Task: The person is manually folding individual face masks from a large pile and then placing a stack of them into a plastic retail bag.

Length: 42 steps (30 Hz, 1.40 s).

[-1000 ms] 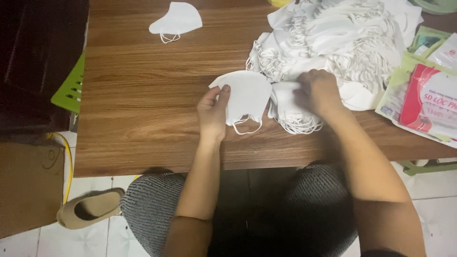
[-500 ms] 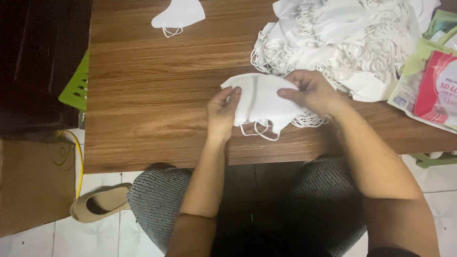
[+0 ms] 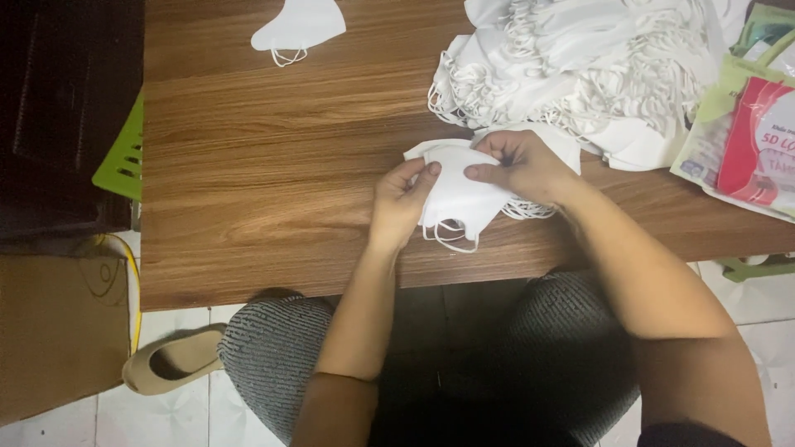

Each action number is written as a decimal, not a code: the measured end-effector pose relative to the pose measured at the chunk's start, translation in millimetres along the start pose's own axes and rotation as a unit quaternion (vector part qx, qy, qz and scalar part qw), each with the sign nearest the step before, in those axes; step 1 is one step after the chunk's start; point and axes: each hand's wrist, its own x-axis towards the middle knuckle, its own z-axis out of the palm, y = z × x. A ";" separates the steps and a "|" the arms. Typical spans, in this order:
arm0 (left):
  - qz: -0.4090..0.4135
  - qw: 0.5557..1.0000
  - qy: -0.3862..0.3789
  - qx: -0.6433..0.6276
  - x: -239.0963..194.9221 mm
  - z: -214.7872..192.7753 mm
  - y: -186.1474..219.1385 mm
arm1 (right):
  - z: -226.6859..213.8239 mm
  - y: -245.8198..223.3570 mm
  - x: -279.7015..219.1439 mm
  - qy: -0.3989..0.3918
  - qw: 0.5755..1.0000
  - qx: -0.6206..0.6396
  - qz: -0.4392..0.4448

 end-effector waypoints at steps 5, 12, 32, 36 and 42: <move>0.031 0.999 0.028 0.009 -5.3 -2.6 15.0 | -15.8 -9.2 -8.7 0.048 0.997 -0.052 -0.038; 0.051 0.995 0.084 0.019 -2.9 -15.0 23.2 | -49.5 20.7 12.4 0.070 0.900 -0.430 0.022; 0.063 0.993 0.095 0.016 -2.8 -18.2 19.2 | -36.1 38.8 20.9 0.074 0.818 -0.570 0.021; 0.050 0.994 0.096 0.006 -0.4 -18.8 14.6 | -44.1 58.2 39.1 0.062 0.808 -0.585 0.041; 0.053 0.994 0.094 0.008 0.5 -21.4 9.8 | -30.3 26.8 34.9 0.052 0.779 -0.624 0.036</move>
